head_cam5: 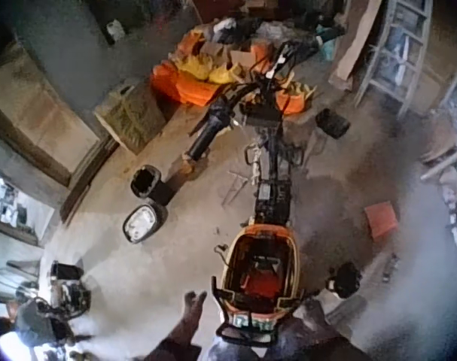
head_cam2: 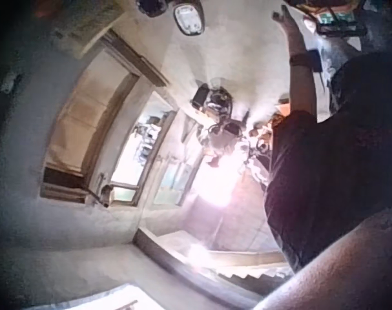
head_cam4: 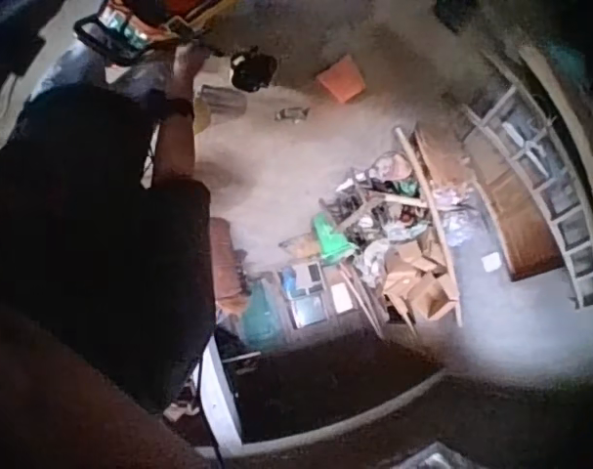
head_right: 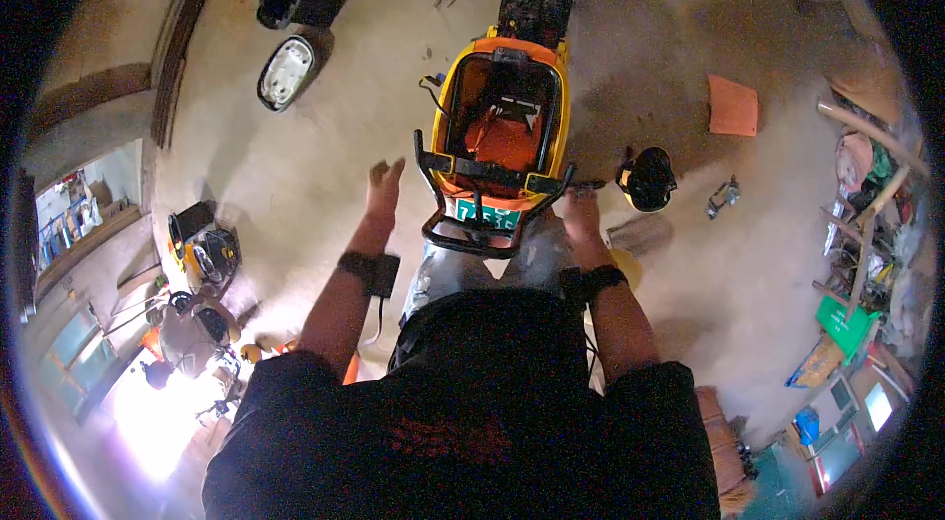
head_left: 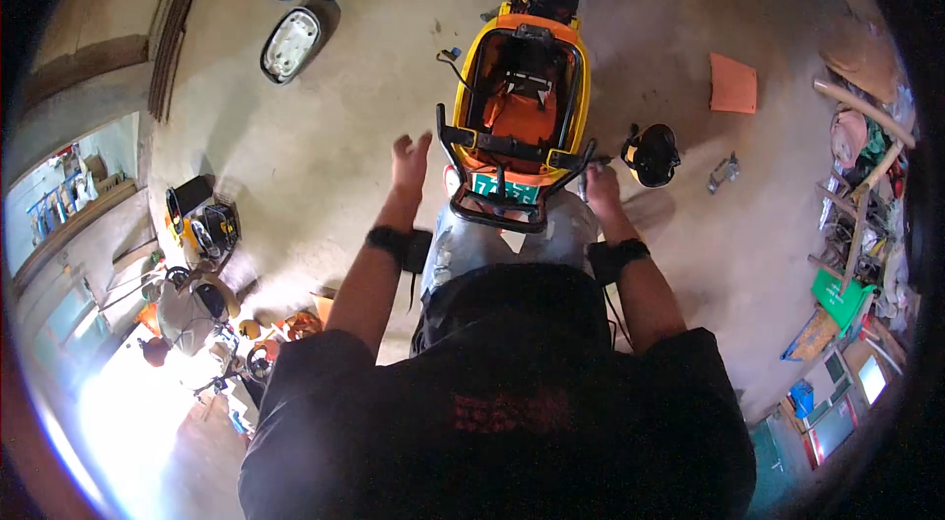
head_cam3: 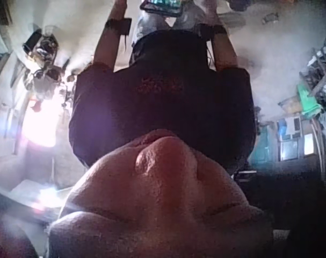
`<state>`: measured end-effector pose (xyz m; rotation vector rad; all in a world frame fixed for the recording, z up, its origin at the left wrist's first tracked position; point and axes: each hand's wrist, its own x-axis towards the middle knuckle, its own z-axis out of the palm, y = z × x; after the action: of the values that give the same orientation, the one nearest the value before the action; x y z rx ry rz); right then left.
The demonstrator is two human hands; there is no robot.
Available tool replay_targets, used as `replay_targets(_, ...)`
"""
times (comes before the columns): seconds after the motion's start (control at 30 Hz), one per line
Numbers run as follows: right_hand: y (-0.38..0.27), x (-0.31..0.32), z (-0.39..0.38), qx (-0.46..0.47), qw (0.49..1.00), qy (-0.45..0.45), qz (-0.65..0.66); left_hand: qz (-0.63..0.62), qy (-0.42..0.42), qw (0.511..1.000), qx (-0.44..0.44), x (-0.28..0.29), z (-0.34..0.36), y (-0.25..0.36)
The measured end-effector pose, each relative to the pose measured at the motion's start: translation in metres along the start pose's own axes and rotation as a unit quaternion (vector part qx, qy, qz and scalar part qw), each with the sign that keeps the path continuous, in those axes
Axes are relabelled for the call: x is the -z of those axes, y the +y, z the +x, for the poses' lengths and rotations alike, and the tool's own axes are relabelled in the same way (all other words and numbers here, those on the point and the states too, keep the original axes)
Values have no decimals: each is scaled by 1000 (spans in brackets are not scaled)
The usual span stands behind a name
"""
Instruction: Installing and securing components of an electric motorcycle using a power drill.
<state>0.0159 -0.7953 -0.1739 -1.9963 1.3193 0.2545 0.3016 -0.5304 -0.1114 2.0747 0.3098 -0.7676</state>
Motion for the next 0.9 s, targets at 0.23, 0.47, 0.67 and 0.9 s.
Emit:
replay_targets(0.23,-157,63,10,123,969,-79,200,245,83,942,-213,-67,53,23)
replay_targets(0.47,-171,-103,140,142,872,-444,-148,348,-79,915,-188,-71,57,40)
replay_targets(0.67,-79,-235,195,38,840,-539,-51,262,-117,926,-245,-67,72,15)
replay_targets(0.9,-111,-226,193,-148,789,-595,-40,229,-136,912,-312,-62,82,5)
